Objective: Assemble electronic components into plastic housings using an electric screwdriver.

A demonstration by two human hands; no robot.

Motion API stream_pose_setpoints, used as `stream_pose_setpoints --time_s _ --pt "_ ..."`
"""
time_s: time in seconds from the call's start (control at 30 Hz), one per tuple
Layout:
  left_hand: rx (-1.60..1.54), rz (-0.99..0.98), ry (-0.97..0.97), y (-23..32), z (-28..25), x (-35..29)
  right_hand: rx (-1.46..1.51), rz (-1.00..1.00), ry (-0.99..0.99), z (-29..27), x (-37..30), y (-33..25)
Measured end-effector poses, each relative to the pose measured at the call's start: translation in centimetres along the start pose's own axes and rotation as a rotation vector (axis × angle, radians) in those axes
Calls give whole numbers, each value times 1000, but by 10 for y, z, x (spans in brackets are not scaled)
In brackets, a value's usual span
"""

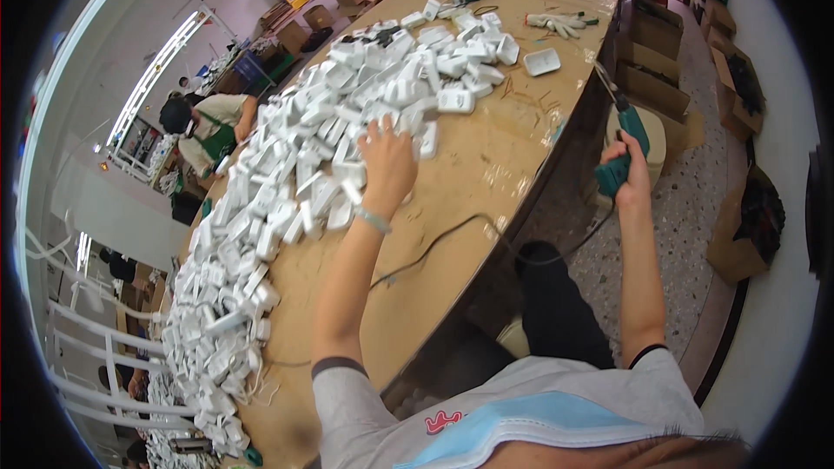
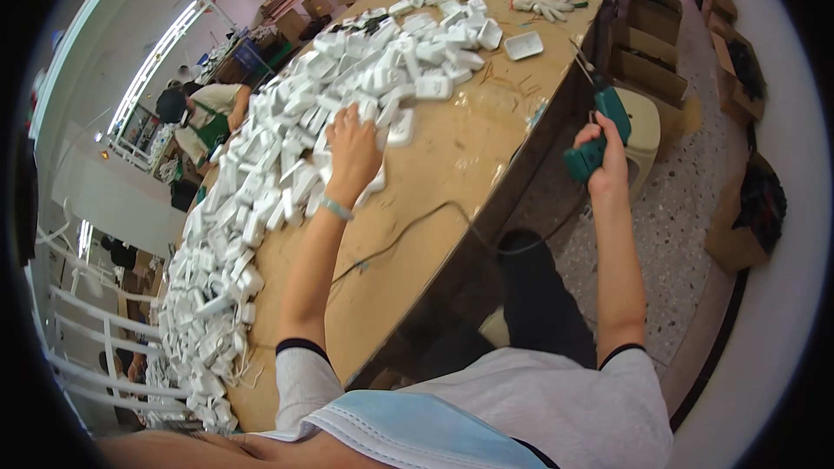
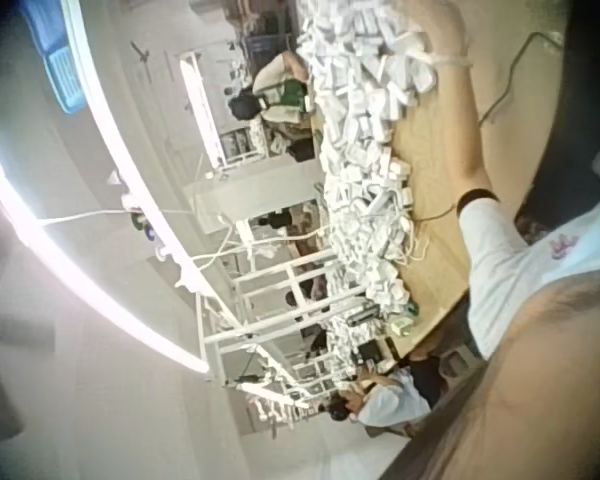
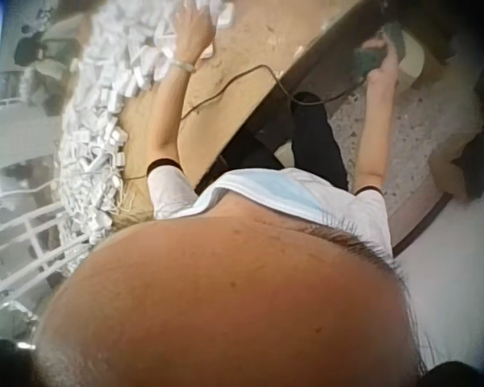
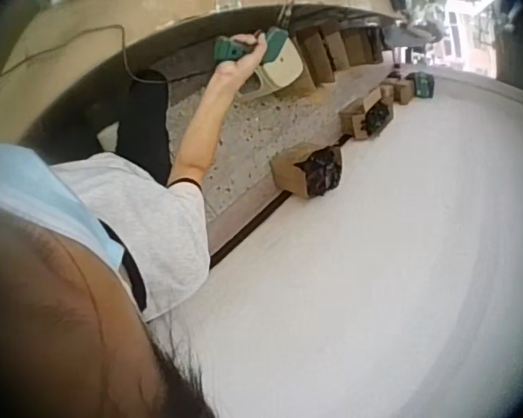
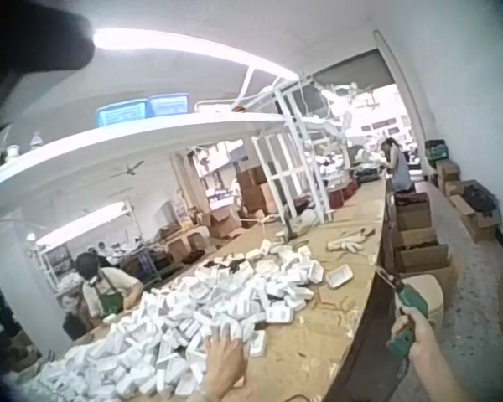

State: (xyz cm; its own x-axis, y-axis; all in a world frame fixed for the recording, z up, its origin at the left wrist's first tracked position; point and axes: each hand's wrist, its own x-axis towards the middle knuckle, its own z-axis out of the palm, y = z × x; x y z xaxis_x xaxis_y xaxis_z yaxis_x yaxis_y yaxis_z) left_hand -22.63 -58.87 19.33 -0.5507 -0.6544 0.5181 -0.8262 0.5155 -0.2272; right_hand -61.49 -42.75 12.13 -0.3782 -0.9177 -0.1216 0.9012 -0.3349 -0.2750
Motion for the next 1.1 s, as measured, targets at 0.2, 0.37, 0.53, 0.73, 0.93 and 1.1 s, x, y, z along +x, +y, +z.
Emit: stream_pose_setpoints --time_s 0.2,0.37,0.53,0.73,0.93,1.1 --pt "-176 126 -267 118 126 241 99 -132 78 25 13 -37" --pt "-125 310 -125 227 233 332 283 -64 31 -5 35 -70" --pt "31 -23 -551 149 283 371 255 0 98 -20 52 -71" --pt "196 -113 -484 83 298 295 302 114 21 -12 63 -52" --pt "505 227 -875 -40 292 155 219 134 9 11 34 -24" --pt "163 -408 -462 -136 226 35 166 140 -54 31 8 4"
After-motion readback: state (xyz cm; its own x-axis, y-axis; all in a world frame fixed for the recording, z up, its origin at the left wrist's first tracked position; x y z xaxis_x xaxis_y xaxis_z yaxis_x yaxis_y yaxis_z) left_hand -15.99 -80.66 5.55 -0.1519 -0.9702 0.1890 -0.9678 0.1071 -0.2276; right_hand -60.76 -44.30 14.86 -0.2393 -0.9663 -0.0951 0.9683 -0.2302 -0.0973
